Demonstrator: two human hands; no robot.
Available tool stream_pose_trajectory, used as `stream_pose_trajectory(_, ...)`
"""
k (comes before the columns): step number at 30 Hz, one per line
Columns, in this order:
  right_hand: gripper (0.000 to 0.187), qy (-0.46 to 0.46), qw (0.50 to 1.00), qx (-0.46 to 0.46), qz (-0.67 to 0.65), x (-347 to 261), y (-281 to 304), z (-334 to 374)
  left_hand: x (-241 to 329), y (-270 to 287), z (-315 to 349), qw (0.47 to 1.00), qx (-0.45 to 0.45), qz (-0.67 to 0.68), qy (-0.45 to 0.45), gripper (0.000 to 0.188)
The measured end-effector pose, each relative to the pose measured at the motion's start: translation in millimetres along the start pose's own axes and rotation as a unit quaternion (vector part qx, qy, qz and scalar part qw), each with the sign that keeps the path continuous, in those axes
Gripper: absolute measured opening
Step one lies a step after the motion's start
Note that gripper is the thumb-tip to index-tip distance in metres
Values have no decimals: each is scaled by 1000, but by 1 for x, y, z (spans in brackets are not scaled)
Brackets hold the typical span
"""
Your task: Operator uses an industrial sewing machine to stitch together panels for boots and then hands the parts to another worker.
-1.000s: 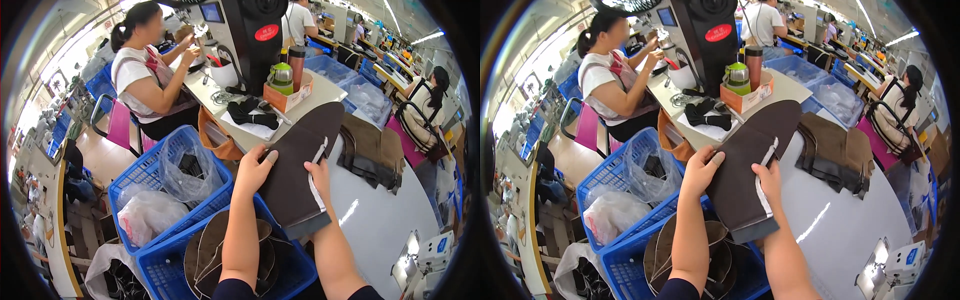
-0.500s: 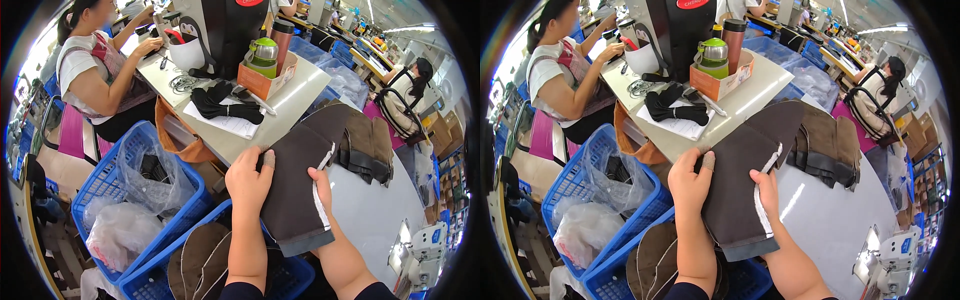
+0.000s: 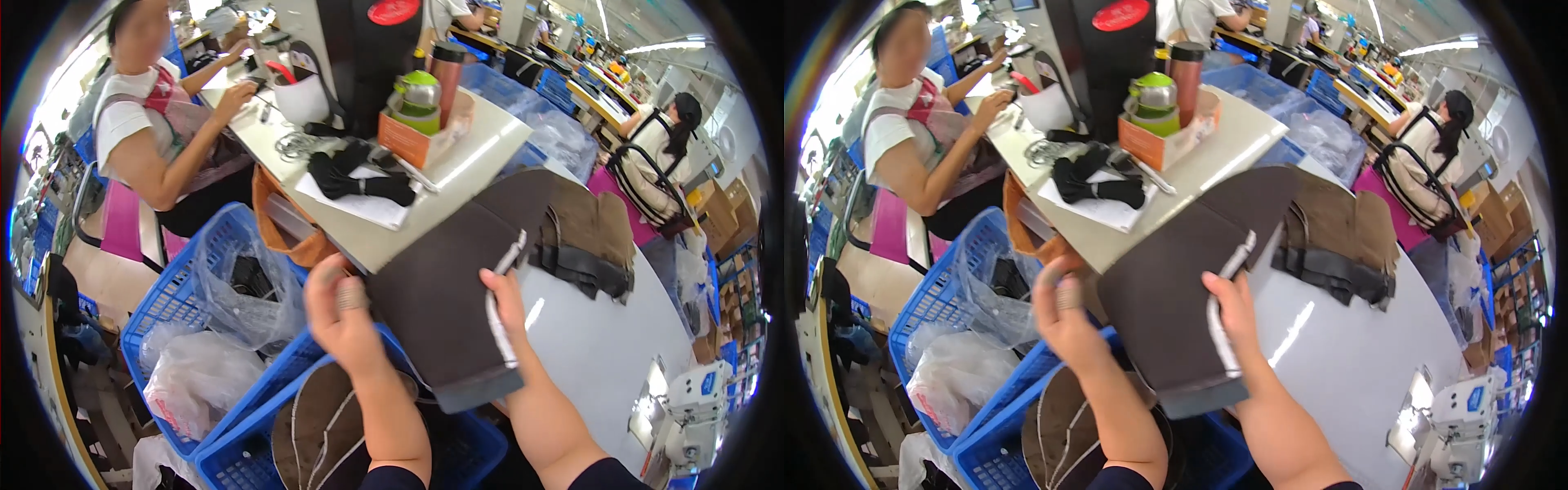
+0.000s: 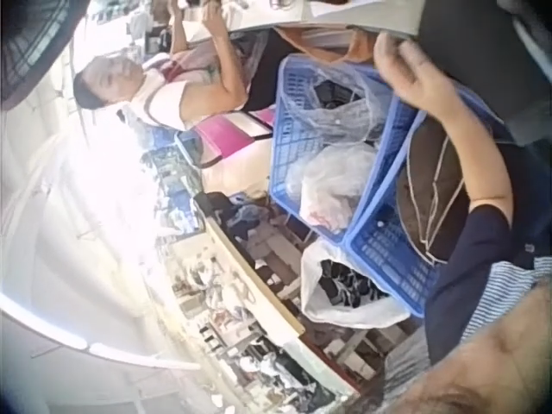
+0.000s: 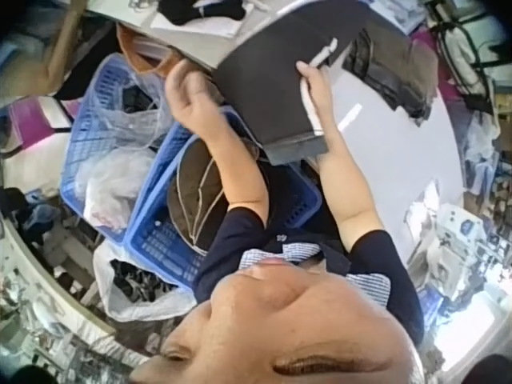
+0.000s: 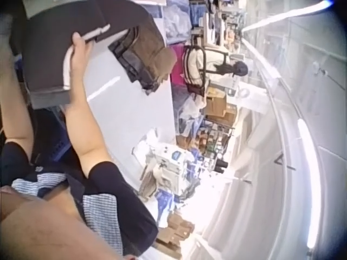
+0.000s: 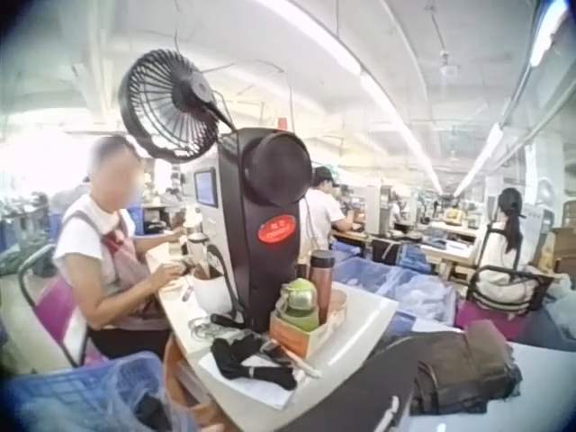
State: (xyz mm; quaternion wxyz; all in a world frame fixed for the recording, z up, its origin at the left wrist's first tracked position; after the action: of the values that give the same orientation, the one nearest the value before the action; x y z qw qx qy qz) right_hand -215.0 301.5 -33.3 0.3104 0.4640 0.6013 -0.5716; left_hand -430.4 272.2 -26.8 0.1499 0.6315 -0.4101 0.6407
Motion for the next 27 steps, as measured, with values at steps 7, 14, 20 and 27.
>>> stream_pose_trajectory(7,59,-24,999,-16,-35,-20,-30,11,-55,18,47,910,-92,243,323,51)
stream_pose_trajectory(14,59,-48,955,-203,-209,0,-24,18,-18,11,54,924,-110,217,296,59)
stream_pose_trajectory(20,72,-149,891,-273,-330,-5,-45,29,-75,27,59,522,-237,699,428,56)
stream_pose_trajectory(27,99,-61,956,-167,-232,-25,-36,15,-67,32,75,532,-257,646,484,60)
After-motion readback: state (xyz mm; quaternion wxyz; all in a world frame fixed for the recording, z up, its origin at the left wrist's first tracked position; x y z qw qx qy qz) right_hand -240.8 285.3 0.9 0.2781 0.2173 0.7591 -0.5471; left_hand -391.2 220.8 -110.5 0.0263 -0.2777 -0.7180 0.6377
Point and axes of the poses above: each hand's wrist, its own z-axis away from the middle knuckle, its own y-axis out of the back of the hand, x = y × z, the point moved 5 cm from there along -z, towards the middle knuckle, and after that the axes turned 13 degrees about y, right-handed, at the moved point
